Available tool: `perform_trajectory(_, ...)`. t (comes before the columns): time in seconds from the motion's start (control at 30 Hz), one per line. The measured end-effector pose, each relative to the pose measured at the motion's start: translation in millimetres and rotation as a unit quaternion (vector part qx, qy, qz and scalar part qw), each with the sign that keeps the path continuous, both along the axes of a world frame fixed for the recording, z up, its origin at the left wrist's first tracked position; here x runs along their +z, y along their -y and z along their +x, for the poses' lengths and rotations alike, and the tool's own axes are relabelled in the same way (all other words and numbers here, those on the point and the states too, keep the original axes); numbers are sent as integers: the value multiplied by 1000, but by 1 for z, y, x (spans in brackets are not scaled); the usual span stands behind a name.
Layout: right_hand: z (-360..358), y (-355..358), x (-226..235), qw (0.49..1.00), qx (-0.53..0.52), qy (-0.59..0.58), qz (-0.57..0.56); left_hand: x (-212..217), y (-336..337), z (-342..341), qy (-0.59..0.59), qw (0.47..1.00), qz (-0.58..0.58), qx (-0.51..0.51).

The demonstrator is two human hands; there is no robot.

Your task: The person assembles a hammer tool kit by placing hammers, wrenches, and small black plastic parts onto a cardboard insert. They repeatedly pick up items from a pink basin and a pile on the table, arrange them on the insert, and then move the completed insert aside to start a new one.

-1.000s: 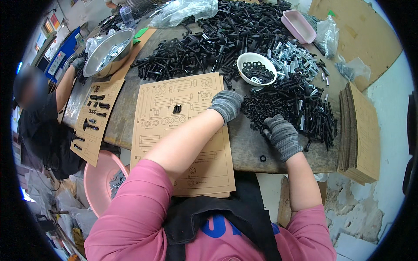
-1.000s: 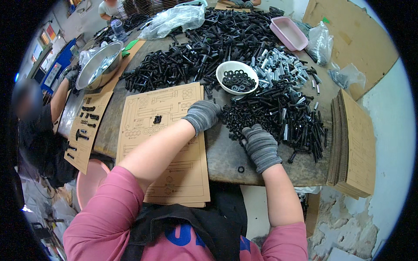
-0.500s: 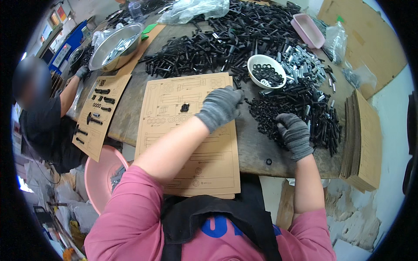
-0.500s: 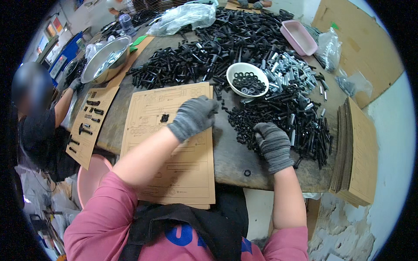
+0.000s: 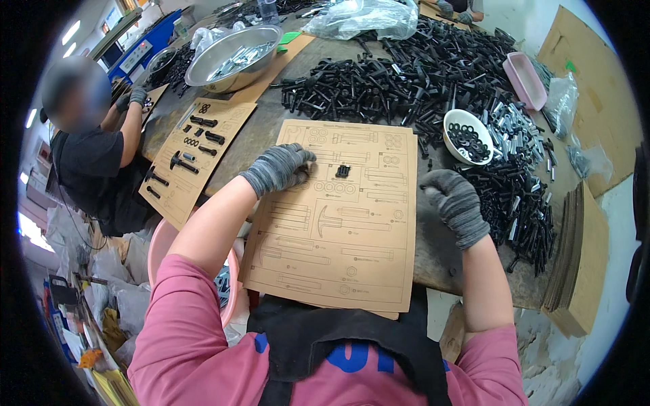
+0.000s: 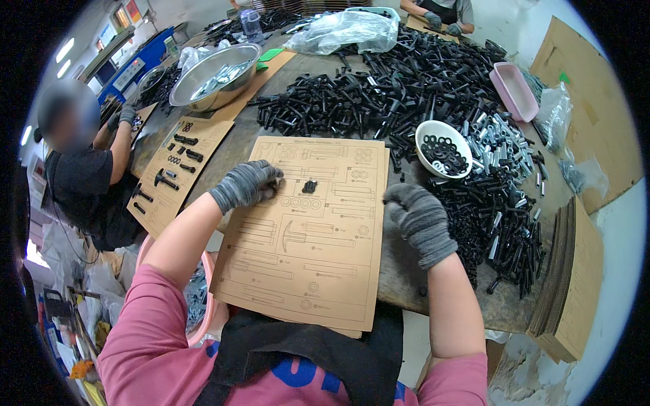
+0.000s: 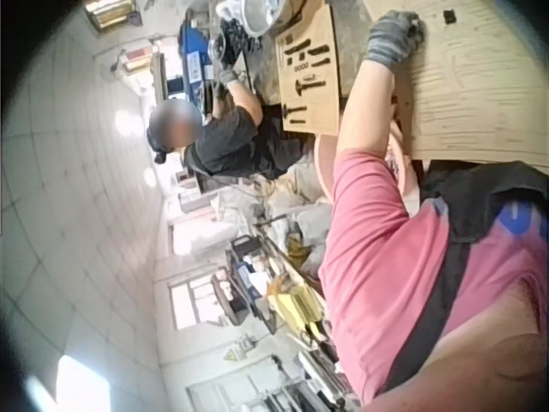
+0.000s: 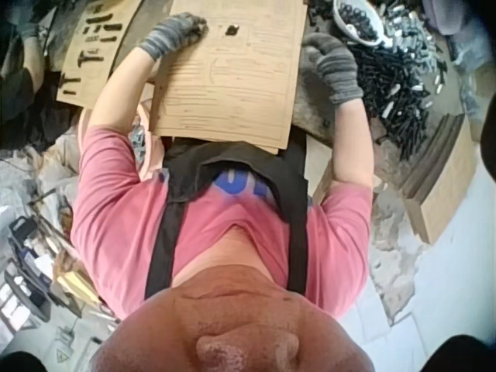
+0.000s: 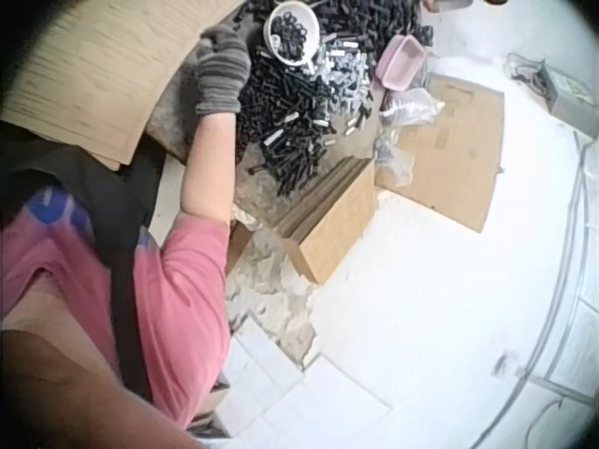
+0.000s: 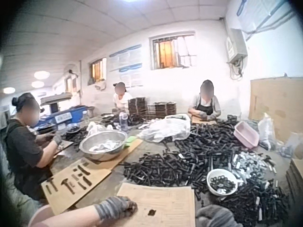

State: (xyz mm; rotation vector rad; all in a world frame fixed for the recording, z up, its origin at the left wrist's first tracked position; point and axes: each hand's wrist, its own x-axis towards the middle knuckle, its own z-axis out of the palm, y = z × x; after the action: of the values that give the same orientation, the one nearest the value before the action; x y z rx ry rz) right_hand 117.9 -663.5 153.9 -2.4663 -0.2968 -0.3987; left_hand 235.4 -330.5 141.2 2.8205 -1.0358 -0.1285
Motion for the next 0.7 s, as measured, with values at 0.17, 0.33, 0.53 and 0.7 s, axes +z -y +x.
perform_trajectory(0.17, 25, -59, 8, 991, 59, -114, 31, -17, -9, 10, -39, 997, -60, 12)
perform_trajectory(0.33, 50, -104, 2, 976, 124, -166, 73, -21, -20, 17, -117, 979, -163, -37)
perform_trajectory(0.53, 77, -140, -10, 938, 156, -207, 231, 19, -4, -23, -279, 866, -410, 64)
perform_trajectory(0.7, 90, -168, -1, 910, 150, -265, 280, 20, -16, -21, -333, 809, -446, 192)
